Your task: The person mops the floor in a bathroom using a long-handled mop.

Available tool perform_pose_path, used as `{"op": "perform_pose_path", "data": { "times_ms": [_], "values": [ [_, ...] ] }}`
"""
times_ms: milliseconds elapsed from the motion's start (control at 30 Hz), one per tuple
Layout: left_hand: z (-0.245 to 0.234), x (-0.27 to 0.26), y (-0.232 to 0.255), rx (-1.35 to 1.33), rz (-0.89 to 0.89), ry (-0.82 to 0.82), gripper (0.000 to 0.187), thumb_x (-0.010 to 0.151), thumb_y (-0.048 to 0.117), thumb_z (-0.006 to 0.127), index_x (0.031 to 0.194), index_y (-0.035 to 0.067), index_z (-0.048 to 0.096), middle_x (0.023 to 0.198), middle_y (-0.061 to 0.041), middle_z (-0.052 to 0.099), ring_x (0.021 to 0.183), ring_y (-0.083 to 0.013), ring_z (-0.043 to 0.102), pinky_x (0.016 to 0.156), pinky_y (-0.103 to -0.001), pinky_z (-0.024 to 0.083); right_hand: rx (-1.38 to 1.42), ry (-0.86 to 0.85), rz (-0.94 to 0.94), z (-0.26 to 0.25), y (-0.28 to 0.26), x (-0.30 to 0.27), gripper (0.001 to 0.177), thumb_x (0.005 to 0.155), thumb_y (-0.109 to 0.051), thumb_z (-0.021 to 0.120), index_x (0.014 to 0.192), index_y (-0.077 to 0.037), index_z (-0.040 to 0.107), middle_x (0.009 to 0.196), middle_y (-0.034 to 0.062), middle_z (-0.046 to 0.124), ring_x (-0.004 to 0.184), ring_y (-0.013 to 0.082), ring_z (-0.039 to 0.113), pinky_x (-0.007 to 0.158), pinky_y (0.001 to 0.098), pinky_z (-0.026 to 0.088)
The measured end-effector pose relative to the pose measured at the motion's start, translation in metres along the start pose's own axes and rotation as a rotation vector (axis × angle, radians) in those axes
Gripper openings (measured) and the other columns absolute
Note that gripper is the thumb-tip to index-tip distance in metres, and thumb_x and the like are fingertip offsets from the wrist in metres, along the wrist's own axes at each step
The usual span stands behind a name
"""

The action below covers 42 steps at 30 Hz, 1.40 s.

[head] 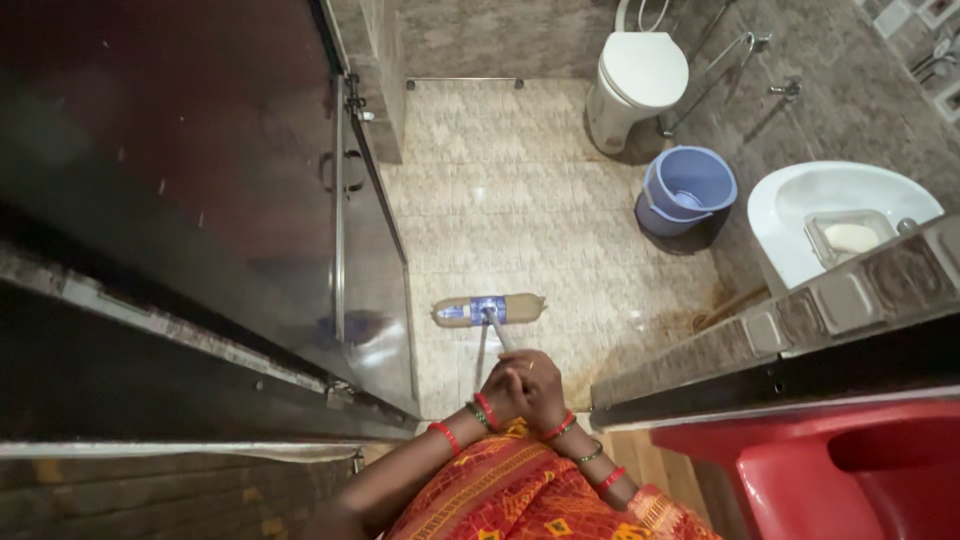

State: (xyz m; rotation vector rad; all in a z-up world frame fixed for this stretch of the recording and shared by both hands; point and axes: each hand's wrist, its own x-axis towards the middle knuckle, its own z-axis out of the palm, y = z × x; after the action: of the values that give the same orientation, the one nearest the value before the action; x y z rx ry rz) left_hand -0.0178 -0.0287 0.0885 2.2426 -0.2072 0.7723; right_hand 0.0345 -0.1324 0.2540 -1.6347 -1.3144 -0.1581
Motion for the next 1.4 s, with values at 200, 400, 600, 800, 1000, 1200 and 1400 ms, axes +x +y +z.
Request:
{"op": "perform_pose_path", "data": {
  "times_ms": [200, 400, 600, 800, 1000, 1200, 1400],
  "values": [
    [0.005, -0.020, -0.013, -0.168, -0.102, -0.018, 0.020, 0.088, 0.026, 0.070, 0.104, 0.014, 0.068, 0.111, -0.007, 0.070, 0.114, -0.0276, 0.064, 0.096, -0.042, 0.051, 0.101, -0.104, -0.252, 0.011, 0.002, -0.002, 0.022, 0.094, -0.013, 0.060, 0.073, -0.006, 0.061, 0.095, 0.0122, 0.076, 0.100, 0.0308, 0.073, 0.086, 0.0420, 0.058],
    [-0.002, -0.016, -0.032, 0.006, 0.101, -0.010, 0.027, 0.081, 0.035, 0.075, 0.101, 0.017, 0.070, 0.111, -0.005, 0.070, 0.115, -0.0298, 0.060, 0.094, -0.044, 0.049, 0.132, -0.199, -0.283, 0.029, 0.033, -0.011, 0.028, 0.103, -0.022, 0.059, 0.081, -0.005, 0.062, 0.105, 0.0129, 0.073, 0.107, 0.0325, 0.070, 0.096, 0.0461, 0.055],
    [-0.009, 0.026, -0.070, 0.390, -0.206, -0.683, 0.031, 0.105, 0.031, 0.053, 0.119, 0.005, 0.063, 0.125, -0.014, 0.063, 0.116, -0.0250, 0.059, 0.102, -0.038, 0.049, -0.126, -0.454, -0.085, 0.060, 0.091, -0.007, 0.028, 0.101, -0.026, 0.055, 0.106, -0.018, 0.081, 0.130, 0.0101, 0.067, 0.129, 0.0316, 0.052, 0.110, 0.0560, 0.029],
    [0.005, 0.019, -0.117, 0.168, -0.557, -0.685, 0.040, 0.102, 0.031, 0.046, 0.133, 0.012, 0.062, 0.147, -0.012, 0.056, 0.134, -0.0263, 0.051, 0.113, -0.035, 0.042, -0.174, -0.558, -0.016, 0.074, 0.128, -0.002, 0.028, 0.098, -0.020, 0.057, 0.121, -0.017, 0.072, 0.125, 0.0058, 0.063, 0.124, 0.0295, 0.055, 0.109, 0.0463, 0.038],
    [0.009, 0.001, -0.089, 0.052, -0.402, -0.656, 0.046, 0.106, 0.034, 0.043, 0.144, 0.010, 0.054, 0.152, -0.013, 0.051, 0.139, -0.0273, 0.045, 0.115, -0.036, 0.035, -0.213, -0.519, -0.101, 0.055, 0.086, 0.000, 0.025, 0.096, -0.016, 0.057, 0.115, -0.018, 0.074, 0.119, 0.0060, 0.065, 0.118, 0.0287, 0.056, 0.103, 0.0475, 0.040],
    [-0.017, -0.013, -0.035, 0.491, -0.121, -0.510, 0.045, 0.100, 0.028, 0.051, 0.141, 0.010, 0.058, 0.144, -0.011, 0.058, 0.134, -0.0274, 0.050, 0.112, -0.044, 0.037, -0.093, -0.466, -0.106, 0.025, 0.019, 0.018, 0.023, 0.097, -0.013, 0.055, 0.109, -0.017, 0.074, 0.115, 0.0064, 0.070, 0.111, 0.0281, 0.063, 0.101, 0.0459, 0.042],
    [-0.014, -0.036, -0.030, 0.191, -0.420, -0.538, 0.038, 0.098, 0.035, 0.052, 0.128, 0.013, 0.063, 0.128, -0.007, 0.065, 0.125, -0.0198, 0.057, 0.104, -0.038, 0.047, -0.030, -0.431, -0.259, 0.015, -0.004, 0.030, 0.019, 0.096, -0.014, 0.056, 0.108, -0.014, 0.071, 0.115, 0.0069, 0.073, 0.111, 0.0295, 0.065, 0.095, 0.0424, 0.050]
  ]
}}
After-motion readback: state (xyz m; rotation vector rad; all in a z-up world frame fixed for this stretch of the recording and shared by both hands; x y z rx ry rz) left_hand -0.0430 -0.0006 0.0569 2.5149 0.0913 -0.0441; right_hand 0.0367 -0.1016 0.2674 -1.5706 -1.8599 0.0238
